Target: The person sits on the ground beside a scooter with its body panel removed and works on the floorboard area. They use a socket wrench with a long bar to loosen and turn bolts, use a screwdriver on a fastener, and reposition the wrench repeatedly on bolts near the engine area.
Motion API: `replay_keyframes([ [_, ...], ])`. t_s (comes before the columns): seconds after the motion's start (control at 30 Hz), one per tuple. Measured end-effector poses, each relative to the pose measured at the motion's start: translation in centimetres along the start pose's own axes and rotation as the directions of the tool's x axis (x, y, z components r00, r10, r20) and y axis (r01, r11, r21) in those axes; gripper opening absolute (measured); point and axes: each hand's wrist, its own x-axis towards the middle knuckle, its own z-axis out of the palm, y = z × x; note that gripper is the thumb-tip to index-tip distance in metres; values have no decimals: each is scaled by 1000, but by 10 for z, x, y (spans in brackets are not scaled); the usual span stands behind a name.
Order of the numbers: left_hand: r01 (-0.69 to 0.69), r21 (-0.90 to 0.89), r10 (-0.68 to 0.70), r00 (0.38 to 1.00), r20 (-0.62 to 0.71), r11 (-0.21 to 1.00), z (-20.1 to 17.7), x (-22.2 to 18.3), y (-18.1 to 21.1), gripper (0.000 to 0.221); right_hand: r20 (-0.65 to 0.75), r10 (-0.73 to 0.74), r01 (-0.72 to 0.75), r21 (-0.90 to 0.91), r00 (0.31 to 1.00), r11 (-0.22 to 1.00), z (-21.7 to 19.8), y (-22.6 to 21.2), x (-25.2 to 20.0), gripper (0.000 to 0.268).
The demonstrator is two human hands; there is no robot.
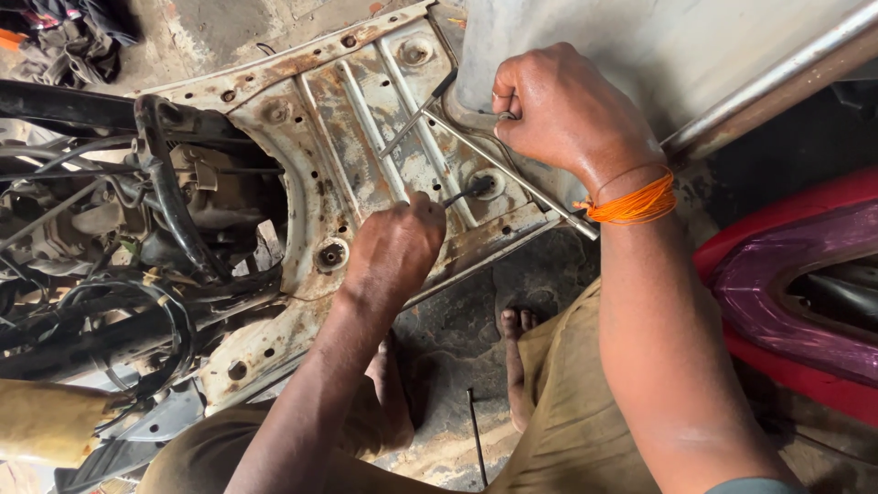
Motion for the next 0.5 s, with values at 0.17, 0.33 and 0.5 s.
replay_keyframes([
  [0.17, 5, -64, -3, 1000, 25, 998, -20, 1, -7, 21, -3, 3, -3, 1, 1000, 1000, 0, 1, 0, 15],
  [0.33, 30, 11, -30, 1000, 5, 999, -17, 2, -4, 26, -2, -6, 6, 7, 1000, 1000, 1, 1, 1, 15],
  [0.5, 20, -81, -22, 999, -30, 997, -6, 1, -2, 22, 20, 11, -10, -25, 1000, 1000, 5, 2, 0, 12],
])
